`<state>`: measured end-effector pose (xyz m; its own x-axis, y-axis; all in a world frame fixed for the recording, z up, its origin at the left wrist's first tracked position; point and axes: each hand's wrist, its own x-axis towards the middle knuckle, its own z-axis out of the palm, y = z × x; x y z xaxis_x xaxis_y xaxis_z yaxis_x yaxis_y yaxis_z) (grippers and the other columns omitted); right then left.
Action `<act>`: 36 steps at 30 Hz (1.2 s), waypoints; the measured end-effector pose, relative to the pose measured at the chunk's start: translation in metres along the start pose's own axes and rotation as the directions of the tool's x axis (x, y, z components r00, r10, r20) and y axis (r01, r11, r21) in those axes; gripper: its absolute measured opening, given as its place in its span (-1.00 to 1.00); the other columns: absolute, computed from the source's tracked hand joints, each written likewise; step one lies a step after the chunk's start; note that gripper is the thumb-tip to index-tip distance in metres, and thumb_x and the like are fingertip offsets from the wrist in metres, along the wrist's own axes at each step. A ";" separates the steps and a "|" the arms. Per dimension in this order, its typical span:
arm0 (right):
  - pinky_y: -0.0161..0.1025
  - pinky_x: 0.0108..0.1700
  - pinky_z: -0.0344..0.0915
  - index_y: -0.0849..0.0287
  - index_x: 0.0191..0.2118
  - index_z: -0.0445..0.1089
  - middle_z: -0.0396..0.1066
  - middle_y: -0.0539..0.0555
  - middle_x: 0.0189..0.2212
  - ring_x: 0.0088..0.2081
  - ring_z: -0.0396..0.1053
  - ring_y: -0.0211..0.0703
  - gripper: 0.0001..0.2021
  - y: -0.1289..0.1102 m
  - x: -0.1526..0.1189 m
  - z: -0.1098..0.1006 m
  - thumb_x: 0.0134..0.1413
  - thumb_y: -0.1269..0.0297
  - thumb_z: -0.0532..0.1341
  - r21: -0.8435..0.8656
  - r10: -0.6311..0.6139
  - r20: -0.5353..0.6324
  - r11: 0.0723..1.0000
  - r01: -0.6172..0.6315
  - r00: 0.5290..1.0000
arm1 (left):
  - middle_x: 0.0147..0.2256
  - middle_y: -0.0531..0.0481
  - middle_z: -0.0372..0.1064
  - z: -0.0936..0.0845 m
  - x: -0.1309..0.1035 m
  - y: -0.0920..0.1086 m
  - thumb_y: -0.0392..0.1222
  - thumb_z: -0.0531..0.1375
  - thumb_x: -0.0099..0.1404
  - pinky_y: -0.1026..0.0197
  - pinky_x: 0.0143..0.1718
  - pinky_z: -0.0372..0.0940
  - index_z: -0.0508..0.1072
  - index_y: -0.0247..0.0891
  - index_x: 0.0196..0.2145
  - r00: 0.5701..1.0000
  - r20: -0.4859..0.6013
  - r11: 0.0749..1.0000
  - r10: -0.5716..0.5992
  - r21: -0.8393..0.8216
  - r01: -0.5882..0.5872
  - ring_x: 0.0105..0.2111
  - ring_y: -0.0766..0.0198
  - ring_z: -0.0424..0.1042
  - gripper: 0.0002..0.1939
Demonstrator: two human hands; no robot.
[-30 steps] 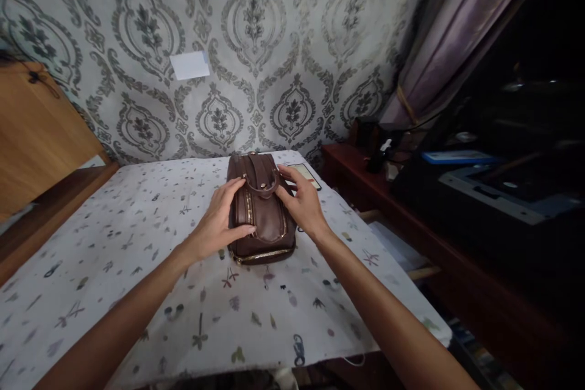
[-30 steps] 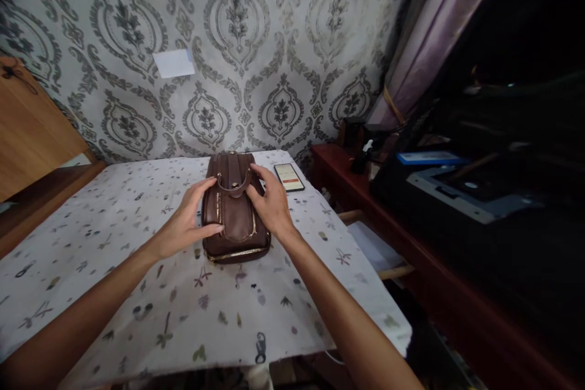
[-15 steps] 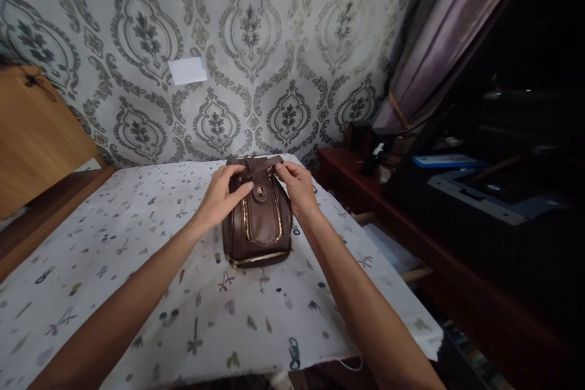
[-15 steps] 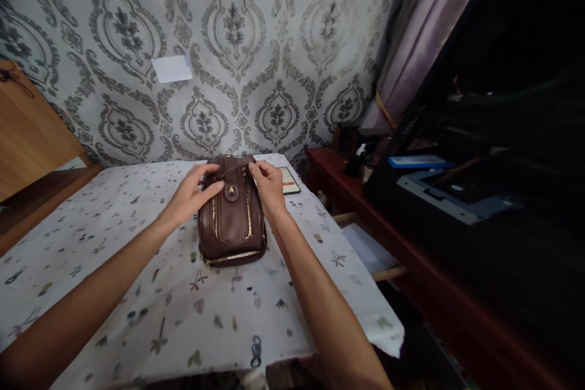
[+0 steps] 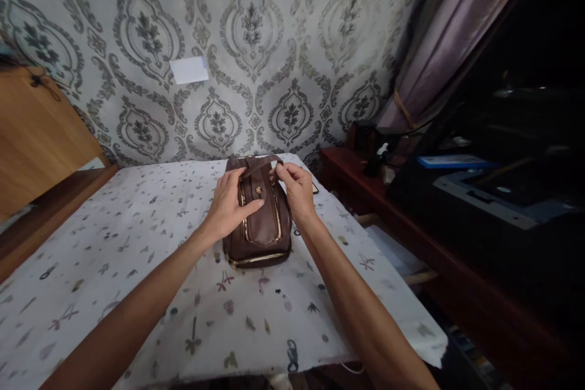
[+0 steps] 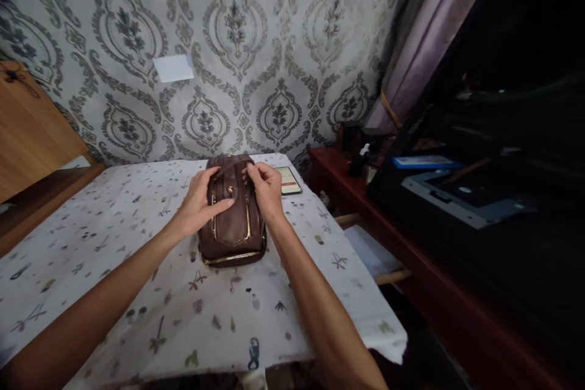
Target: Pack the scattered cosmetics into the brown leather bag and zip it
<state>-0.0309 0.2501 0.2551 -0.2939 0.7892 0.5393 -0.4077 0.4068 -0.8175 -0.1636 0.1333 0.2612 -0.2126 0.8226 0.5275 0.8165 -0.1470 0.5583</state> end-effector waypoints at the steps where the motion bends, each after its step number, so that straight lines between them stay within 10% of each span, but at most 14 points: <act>1: -0.23 -0.29 0.19 0.15 -0.54 0.45 0.38 -0.02 -0.57 -0.44 0.27 -0.20 -0.69 -0.001 -0.001 0.000 0.08 0.06 0.28 -0.002 -0.001 0.010 1.000 0.001 1.000 | 0.15 -0.21 0.17 0.000 0.000 0.000 -0.03 0.29 0.19 -0.18 0.24 0.10 0.15 -0.16 0.20 1.000 -0.004 1.000 0.004 -0.003 -0.004 0.20 -0.09 0.15 -0.32; 10: -0.23 -0.30 0.20 0.14 -0.55 0.42 0.38 -0.01 -0.57 -0.44 0.27 -0.19 -0.62 -0.004 -0.003 -0.001 0.03 -0.08 0.29 -0.052 0.057 0.008 0.997 -0.057 0.998 | -0.02 -0.11 0.36 -0.015 0.011 0.000 0.03 0.18 0.30 0.04 0.00 0.29 0.41 -0.17 -0.03 0.999 0.007 0.992 -0.041 -0.122 0.042 0.05 0.04 0.33 -0.66; 15: -0.22 -0.23 0.24 0.13 -0.47 0.43 0.43 0.01 -0.45 -0.35 0.33 -0.15 -0.69 -0.004 -0.017 -0.005 0.08 -0.01 0.27 -0.117 0.055 0.023 0.992 -0.052 0.998 | -0.29 -0.04 0.40 -0.029 0.034 -0.003 -0.20 0.18 0.25 0.10 -0.21 0.28 0.46 -0.19 -0.35 1.000 0.007 0.995 0.029 0.095 -0.030 -0.23 0.10 0.39 -0.93; 22: 0.01 0.10 0.25 0.09 -0.30 0.54 0.43 0.17 -0.03 0.09 0.33 0.09 -0.81 0.014 -0.026 -0.008 -0.05 0.14 0.34 -0.254 -0.007 0.014 0.967 0.010 1.000 | -0.43 0.06 0.28 -0.021 0.038 -0.012 -0.24 0.17 0.24 0.19 -0.29 0.24 0.32 -0.21 -0.52 0.996 -0.065 0.999 -0.054 -0.007 0.054 -0.35 0.20 0.33 -0.82; 36: 0.05 0.17 0.22 0.10 -0.26 0.55 0.44 0.19 -0.03 0.09 0.35 0.06 -0.79 0.018 -0.028 -0.005 0.00 0.14 0.30 -0.231 0.007 -0.010 0.973 -0.009 1.000 | -0.41 0.02 0.21 -0.027 0.015 0.007 -0.17 0.14 0.28 0.21 -0.37 0.14 0.28 -0.20 -0.54 0.996 -0.089 0.998 0.009 -0.067 -0.015 -0.27 0.18 0.29 -0.76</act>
<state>-0.0254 0.2378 0.2244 -0.2879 0.7964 0.5318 -0.1942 0.4953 -0.8468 -0.1757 0.1298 0.2901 -0.2524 0.7693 0.5870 0.7816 -0.1956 0.5924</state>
